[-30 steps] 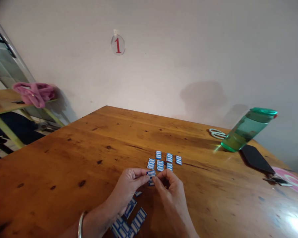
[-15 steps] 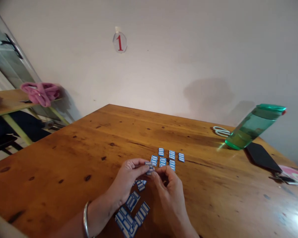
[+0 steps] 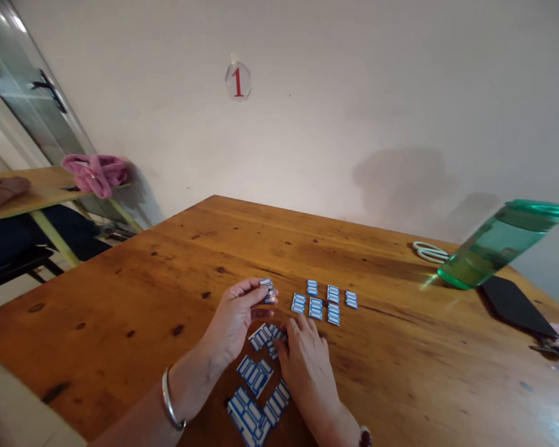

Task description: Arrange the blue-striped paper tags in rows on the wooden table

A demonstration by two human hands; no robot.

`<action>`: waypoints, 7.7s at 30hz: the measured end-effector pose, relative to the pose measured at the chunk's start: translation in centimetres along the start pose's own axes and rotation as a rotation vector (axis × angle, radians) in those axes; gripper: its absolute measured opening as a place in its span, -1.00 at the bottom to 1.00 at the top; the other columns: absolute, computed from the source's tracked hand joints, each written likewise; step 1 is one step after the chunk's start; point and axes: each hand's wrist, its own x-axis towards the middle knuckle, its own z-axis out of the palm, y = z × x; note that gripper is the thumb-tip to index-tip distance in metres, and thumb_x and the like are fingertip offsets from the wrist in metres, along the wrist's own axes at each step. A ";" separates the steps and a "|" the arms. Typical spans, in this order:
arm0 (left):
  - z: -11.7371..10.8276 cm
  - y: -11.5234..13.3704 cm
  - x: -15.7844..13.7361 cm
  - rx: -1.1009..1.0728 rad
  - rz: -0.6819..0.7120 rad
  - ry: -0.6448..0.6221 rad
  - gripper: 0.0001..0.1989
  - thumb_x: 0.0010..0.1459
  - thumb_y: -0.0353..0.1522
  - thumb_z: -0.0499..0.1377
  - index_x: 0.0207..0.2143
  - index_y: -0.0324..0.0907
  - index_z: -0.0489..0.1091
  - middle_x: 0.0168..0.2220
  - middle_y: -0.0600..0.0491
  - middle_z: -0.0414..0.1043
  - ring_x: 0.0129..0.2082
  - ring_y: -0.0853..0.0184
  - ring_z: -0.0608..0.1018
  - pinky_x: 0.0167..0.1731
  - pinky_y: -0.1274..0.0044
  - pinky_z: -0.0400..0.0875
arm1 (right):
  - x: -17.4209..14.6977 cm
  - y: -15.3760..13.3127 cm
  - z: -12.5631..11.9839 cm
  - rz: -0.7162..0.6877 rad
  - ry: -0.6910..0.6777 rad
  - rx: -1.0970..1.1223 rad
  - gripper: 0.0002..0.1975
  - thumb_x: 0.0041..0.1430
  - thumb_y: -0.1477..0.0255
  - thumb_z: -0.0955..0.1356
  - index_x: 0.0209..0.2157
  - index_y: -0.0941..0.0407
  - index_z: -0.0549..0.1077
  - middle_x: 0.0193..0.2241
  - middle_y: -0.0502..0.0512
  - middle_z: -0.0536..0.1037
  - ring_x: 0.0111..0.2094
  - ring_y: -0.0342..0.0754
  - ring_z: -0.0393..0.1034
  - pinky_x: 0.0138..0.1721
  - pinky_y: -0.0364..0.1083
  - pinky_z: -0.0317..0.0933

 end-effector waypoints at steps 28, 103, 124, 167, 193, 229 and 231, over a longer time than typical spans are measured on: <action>-0.1 -0.2 0.0 0.026 0.022 -0.012 -0.91 -0.15 -0.44 0.22 -0.49 -0.26 0.38 -0.50 0.02 0.47 -0.51 0.42 0.46 -0.58 0.64 0.33 | 0.1 0.8 0.1 0.155 0.130 0.813 -0.85 0.08 0.34 0.27 -0.51 0.09 0.29 -0.59 -0.03 0.38 -0.53 -0.09 0.27 -0.47 -0.13 0.15; 1.1 -2.8 -1.2 0.279 -0.153 -0.135 -0.84 -0.25 -0.33 0.29 -0.58 -0.26 0.46 -0.64 0.10 0.39 -0.66 0.49 0.30 -0.63 0.64 0.08 | -0.5 1.1 -1.7 0.350 0.204 1.218 -0.73 -0.18 0.23 0.44 -0.57 0.13 0.37 -0.63 -0.02 0.44 -0.58 -0.12 0.28 -0.54 -0.15 0.16; -0.4 -0.2 0.6 0.029 0.022 0.050 -0.88 -0.24 -0.41 0.29 -0.56 -0.26 0.43 -0.57 0.08 0.42 -0.59 0.47 0.40 -0.60 0.65 0.23 | -1.1 0.5 -2.5 -0.101 0.068 0.312 -0.62 0.07 0.61 0.18 -0.18 -0.01 0.46 -0.23 0.09 0.50 -0.18 0.03 0.33 -0.18 -0.04 0.19; -0.3 -1.1 0.4 0.058 -0.003 0.028 -0.90 -0.21 -0.42 0.25 -0.56 -0.27 0.39 -0.58 0.09 0.40 -0.61 0.49 0.38 -0.61 0.65 0.21 | -1.7 -0.5 -0.9 0.116 -0.076 -0.342 -0.87 0.17 0.48 0.20 -0.27 0.13 0.35 -0.26 0.18 0.47 -0.19 0.12 0.36 -0.28 0.08 0.23; -0.2 -1.2 0.4 0.068 -0.030 0.025 -0.85 -0.25 -0.39 0.28 -0.58 -0.27 0.39 -0.57 0.07 0.41 -0.57 0.44 0.40 -0.61 0.64 0.19 | -0.3 0.0 -1.2 0.084 -0.058 -0.363 -0.84 0.13 0.60 0.17 -0.32 0.14 0.33 -0.24 0.21 0.47 -0.18 0.10 0.36 -0.35 -0.01 0.19; 0.6 -2.9 -0.2 0.170 -0.067 -0.045 -0.84 -0.26 -0.35 0.30 -0.63 -0.23 0.37 -0.67 0.12 0.39 -0.66 0.42 0.45 -0.67 0.64 0.25 | -0.4 2.3 -1.5 0.308 0.194 1.097 -0.70 -0.27 0.22 0.45 -0.61 0.14 0.37 -0.68 -0.04 0.43 -0.64 -0.16 0.23 -0.60 -0.18 0.07; 0.6 -2.9 -0.2 0.109 -0.076 -0.057 -0.81 -0.31 -0.35 0.33 -0.63 -0.24 0.39 -0.61 0.07 0.45 -0.57 0.37 0.50 -0.50 0.57 0.37 | -0.5 1.6 -2.2 0.290 0.172 1.084 -0.72 -0.24 0.21 0.44 -0.58 0.14 0.42 -0.64 0.00 0.47 -0.59 -0.12 0.29 -0.56 -0.17 0.12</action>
